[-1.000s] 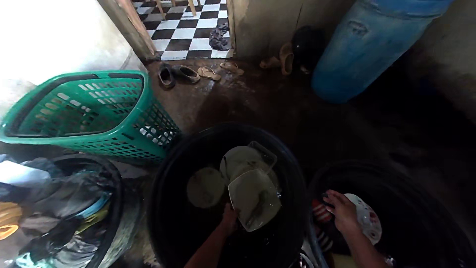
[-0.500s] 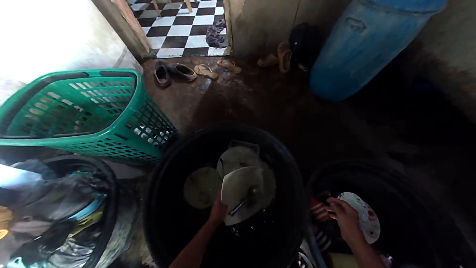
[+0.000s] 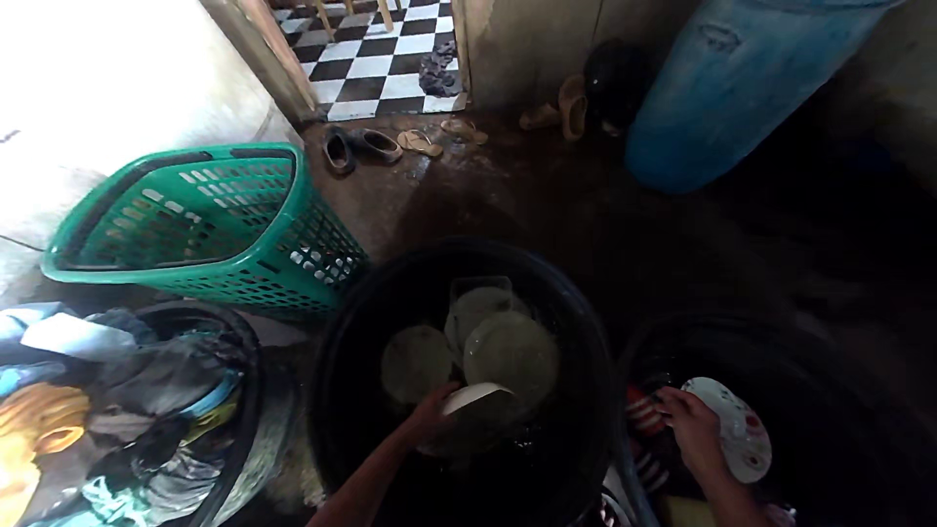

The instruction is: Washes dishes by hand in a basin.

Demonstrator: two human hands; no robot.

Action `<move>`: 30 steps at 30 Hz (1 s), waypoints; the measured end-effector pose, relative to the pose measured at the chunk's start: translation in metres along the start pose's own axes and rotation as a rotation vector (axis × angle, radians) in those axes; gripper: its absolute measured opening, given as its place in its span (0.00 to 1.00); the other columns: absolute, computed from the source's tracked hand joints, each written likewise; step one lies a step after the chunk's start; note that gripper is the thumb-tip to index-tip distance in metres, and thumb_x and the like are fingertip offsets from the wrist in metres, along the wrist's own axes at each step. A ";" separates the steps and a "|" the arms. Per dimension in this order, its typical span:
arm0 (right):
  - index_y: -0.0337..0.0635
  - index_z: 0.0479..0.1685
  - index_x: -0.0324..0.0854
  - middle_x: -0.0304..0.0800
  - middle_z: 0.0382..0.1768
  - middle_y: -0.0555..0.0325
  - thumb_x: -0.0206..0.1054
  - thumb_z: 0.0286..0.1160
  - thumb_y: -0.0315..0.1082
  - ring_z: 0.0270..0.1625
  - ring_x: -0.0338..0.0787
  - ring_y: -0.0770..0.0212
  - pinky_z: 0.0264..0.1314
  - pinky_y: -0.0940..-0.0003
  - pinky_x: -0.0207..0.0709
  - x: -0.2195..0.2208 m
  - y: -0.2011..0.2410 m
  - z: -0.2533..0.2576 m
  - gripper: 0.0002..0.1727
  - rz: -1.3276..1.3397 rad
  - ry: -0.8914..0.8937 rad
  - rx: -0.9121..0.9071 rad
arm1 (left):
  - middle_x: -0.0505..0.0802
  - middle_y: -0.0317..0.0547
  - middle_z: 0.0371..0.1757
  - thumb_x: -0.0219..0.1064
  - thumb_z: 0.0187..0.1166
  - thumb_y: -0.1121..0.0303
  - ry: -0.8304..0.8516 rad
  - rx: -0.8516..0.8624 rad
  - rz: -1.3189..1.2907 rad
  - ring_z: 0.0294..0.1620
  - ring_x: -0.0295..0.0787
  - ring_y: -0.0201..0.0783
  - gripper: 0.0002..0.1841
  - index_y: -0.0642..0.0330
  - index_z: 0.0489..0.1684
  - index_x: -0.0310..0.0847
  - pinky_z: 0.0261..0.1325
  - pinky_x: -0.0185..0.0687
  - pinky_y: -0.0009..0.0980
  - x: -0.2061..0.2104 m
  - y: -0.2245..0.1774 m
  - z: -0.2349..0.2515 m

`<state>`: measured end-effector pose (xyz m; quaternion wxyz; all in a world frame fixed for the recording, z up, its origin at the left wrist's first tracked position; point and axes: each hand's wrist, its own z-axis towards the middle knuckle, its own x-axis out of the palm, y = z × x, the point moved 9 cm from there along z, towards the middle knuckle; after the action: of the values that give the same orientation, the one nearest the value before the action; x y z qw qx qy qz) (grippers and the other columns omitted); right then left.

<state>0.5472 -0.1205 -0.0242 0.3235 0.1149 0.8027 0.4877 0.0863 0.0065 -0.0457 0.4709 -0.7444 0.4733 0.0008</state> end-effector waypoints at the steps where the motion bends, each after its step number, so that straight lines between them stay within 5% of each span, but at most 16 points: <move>1: 0.24 0.64 0.79 0.88 0.58 0.34 0.59 0.88 0.30 0.48 0.90 0.53 0.50 0.57 0.84 0.001 0.002 -0.001 0.17 0.004 0.004 0.009 | 0.70 0.73 0.83 0.74 0.76 0.72 0.014 -0.035 -0.011 0.80 0.72 0.62 0.38 0.68 0.87 0.60 0.82 0.70 0.49 0.004 0.006 0.002; 4: 0.25 0.63 0.80 0.89 0.56 0.37 0.60 0.87 0.31 0.47 0.91 0.56 0.49 0.60 0.85 0.005 0.009 -0.006 0.17 0.013 0.020 0.016 | 0.72 0.70 0.82 0.68 0.84 0.69 0.013 -0.155 -0.134 0.81 0.73 0.60 0.34 0.67 0.88 0.58 0.82 0.69 0.50 0.010 0.027 0.001; 6: 0.25 0.63 0.79 0.90 0.52 0.40 0.59 0.87 0.31 0.43 0.90 0.59 0.46 0.63 0.84 0.007 0.015 -0.008 0.17 0.033 0.029 0.021 | 0.78 0.69 0.78 0.62 0.88 0.68 -0.035 -0.269 -0.213 0.79 0.74 0.59 0.26 0.67 0.84 0.66 0.81 0.66 0.52 0.008 0.047 -0.004; 10: 0.23 0.63 0.78 0.91 0.50 0.39 0.58 0.86 0.28 0.42 0.91 0.60 0.46 0.65 0.84 0.012 0.056 -0.018 0.17 -0.018 0.139 -0.044 | 0.73 0.71 0.82 0.51 0.94 0.66 -0.224 -0.486 -0.425 0.84 0.67 0.61 0.24 0.73 0.82 0.65 0.85 0.58 0.53 -0.001 0.079 -0.037; 13: 0.23 0.65 0.79 0.89 0.56 0.32 0.58 0.86 0.26 0.52 0.92 0.47 0.60 0.54 0.84 0.036 0.120 -0.030 0.17 -0.236 0.351 -0.183 | 0.76 0.66 0.79 0.44 0.96 0.54 -0.308 -0.611 -0.619 0.78 0.73 0.57 0.28 0.66 0.84 0.64 0.78 0.67 0.56 -0.001 0.109 -0.067; 17: 0.30 0.74 0.78 0.83 0.71 0.34 0.52 0.92 0.33 0.74 0.83 0.40 0.80 0.46 0.71 0.136 0.176 -0.075 0.21 -0.795 0.870 -0.363 | 0.86 0.65 0.66 0.41 0.94 0.44 -0.416 -0.593 -0.858 0.63 0.85 0.56 0.33 0.66 0.78 0.70 0.65 0.80 0.57 -0.004 0.137 -0.070; 22: 0.35 0.74 0.78 0.81 0.72 0.34 0.55 0.90 0.35 0.75 0.81 0.35 0.77 0.34 0.70 0.294 0.131 -0.132 0.21 -1.050 1.254 -0.523 | 0.86 0.62 0.65 0.39 0.94 0.45 -0.466 -0.521 -1.095 0.61 0.86 0.51 0.32 0.64 0.80 0.67 0.62 0.82 0.53 0.007 0.122 -0.063; 27: 0.32 0.82 0.70 0.72 0.82 0.34 0.56 0.91 0.39 0.86 0.70 0.40 0.90 0.47 0.59 0.411 0.070 -0.202 0.27 -0.545 1.194 -0.391 | 0.89 0.57 0.59 0.34 0.94 0.43 -0.389 -0.463 -1.212 0.56 0.89 0.48 0.33 0.60 0.78 0.68 0.57 0.86 0.50 0.023 0.102 -0.059; 30: 0.48 0.92 0.61 0.54 0.93 0.47 0.48 0.93 0.47 0.95 0.52 0.44 0.94 0.39 0.45 0.431 0.034 -0.222 0.30 -0.608 1.164 -0.483 | 0.87 0.58 0.65 0.33 0.94 0.42 -0.390 -0.452 -1.190 0.62 0.85 0.49 0.34 0.60 0.82 0.66 0.64 0.82 0.52 0.027 0.110 -0.058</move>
<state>0.0733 -0.0449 -0.1006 -0.0202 -0.4699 0.7113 0.5224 -0.0022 -0.0652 -0.1025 0.3005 -0.9453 -0.1243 -0.0254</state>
